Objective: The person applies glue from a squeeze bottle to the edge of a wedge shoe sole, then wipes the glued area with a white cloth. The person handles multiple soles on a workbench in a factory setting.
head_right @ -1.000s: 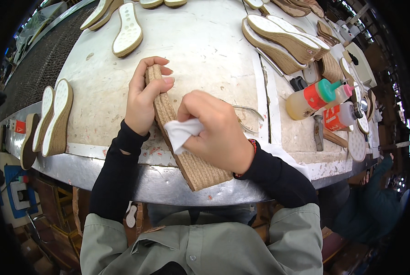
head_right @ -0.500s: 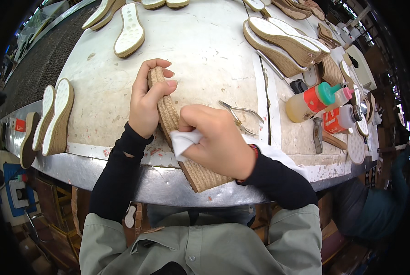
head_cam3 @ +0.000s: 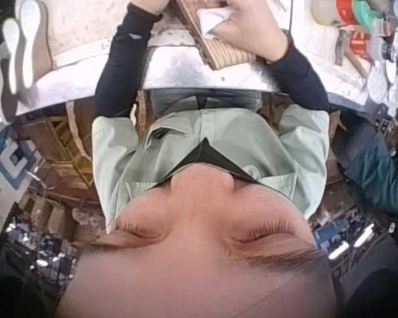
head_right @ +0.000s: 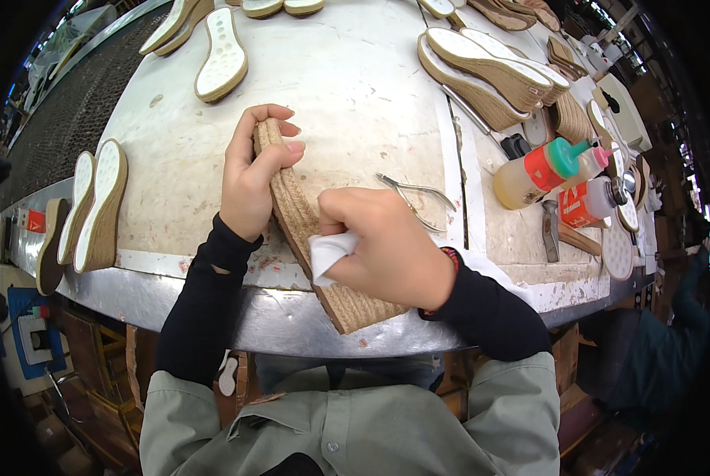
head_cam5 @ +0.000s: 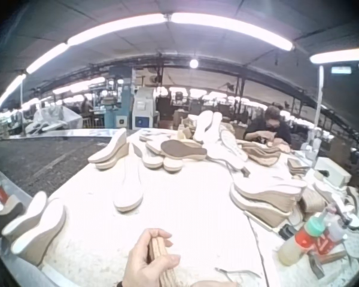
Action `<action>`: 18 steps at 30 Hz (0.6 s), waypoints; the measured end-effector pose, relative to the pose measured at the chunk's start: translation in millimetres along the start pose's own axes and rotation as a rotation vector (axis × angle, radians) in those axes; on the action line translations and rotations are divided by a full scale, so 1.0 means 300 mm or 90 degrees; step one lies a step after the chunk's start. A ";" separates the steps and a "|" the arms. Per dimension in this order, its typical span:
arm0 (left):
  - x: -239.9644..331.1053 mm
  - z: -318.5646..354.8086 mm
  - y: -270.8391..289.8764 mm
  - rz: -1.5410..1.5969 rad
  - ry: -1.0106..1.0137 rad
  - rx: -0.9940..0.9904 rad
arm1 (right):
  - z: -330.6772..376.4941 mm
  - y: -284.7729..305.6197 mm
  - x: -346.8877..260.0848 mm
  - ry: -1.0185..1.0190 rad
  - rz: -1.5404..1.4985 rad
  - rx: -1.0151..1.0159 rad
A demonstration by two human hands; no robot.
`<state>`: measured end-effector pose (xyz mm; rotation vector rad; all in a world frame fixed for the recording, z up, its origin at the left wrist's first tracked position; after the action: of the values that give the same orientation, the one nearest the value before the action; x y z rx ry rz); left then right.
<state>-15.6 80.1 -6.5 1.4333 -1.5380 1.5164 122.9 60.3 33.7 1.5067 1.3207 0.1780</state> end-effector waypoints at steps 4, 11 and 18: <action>-0.001 0.002 -0.014 -0.008 -0.014 -0.003 | -0.009 -0.001 -0.013 0.003 0.000 0.067; 0.000 0.002 -0.012 -0.013 -0.006 -0.002 | -0.002 0.002 -0.002 -0.006 -0.011 0.009; 0.004 0.002 -0.006 -0.006 -0.004 -0.010 | 0.002 -0.011 0.001 -0.008 -0.013 -0.071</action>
<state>-14.1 79.4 -4.9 1.4351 -1.5412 1.4940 121.4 59.4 30.8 1.3980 1.2950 0.2249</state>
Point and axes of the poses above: each hand's wrist, its own z-axis away from the middle knuckle, its own y-axis out of the back of the hand, x = y × z, the point moved 7 cm from there along -z, towards the middle knuckle, and after that the axes turned 13 degrees about z, right-handed, at the moved point
